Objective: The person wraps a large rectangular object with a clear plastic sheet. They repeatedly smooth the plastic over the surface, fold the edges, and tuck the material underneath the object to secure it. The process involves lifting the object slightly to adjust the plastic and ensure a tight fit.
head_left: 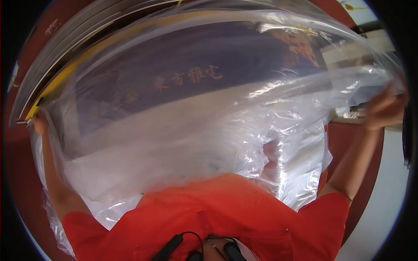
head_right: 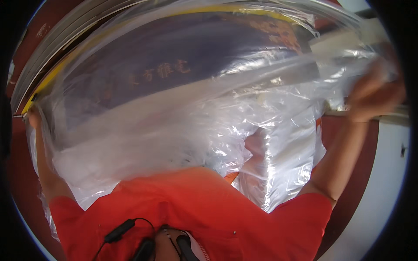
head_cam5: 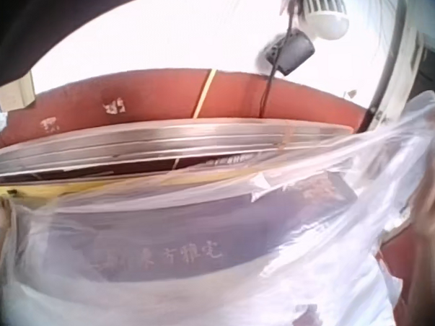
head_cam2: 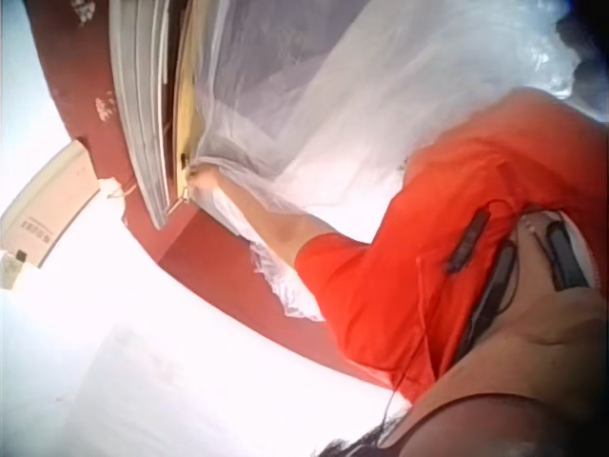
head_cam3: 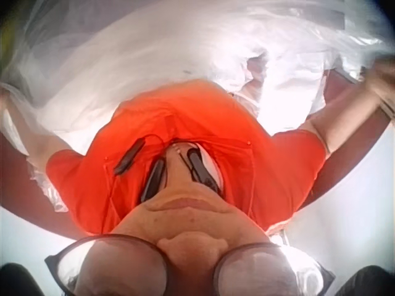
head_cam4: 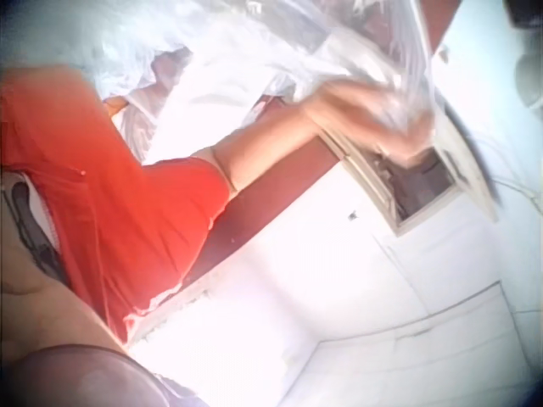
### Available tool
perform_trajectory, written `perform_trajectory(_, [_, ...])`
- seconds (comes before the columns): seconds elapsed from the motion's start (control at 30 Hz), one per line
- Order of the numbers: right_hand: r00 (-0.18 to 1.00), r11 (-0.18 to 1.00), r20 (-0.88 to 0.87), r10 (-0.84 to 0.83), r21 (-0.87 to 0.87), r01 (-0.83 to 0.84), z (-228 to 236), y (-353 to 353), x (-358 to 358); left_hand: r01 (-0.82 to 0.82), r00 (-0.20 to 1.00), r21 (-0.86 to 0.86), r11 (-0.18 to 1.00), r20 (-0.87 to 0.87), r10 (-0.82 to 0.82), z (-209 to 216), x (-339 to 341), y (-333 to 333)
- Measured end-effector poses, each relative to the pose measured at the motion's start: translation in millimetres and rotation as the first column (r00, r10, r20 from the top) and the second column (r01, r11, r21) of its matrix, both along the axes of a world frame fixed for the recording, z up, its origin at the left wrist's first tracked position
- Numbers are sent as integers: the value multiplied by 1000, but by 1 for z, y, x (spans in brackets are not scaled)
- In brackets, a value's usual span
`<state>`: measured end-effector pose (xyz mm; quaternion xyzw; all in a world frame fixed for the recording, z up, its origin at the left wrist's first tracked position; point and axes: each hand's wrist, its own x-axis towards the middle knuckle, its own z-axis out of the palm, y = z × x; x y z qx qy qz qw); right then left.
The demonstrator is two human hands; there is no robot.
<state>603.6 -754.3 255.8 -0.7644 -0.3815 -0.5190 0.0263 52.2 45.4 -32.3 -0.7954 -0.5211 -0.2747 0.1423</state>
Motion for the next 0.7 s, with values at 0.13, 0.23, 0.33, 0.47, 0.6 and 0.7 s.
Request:
perform_trajectory(0.13, [883,943,-468,25,-282,-176,-145,43,-2,-155,946,-235,960,-314,76,19,18,-29])
perform_trajectory(0.23, [606,904,-677,-419,-370,213,-214,-92,111,58,970,-188,981,-221,-99,11,0,-35])
perform_trajectory(0.33, [664,853,-562,-493,-464,240,-197,31,62,14,987,-307,952,-146,-61,21,-53,-43])
perform_trajectory(0.47, [699,934,-710,-86,-302,-192,-210,70,90,18,999,-243,970,-42,-29,14,-52,-57])
perform_trajectory(0.6, [484,755,-640,-596,-653,66,-187,73,169,-117,993,-300,947,-4,122,39,27,-101])
perform_trajectory(0.7, [-46,924,-958,284,286,-255,-162,238,-1,-166,984,-287,943,8,176,50,23,-113])
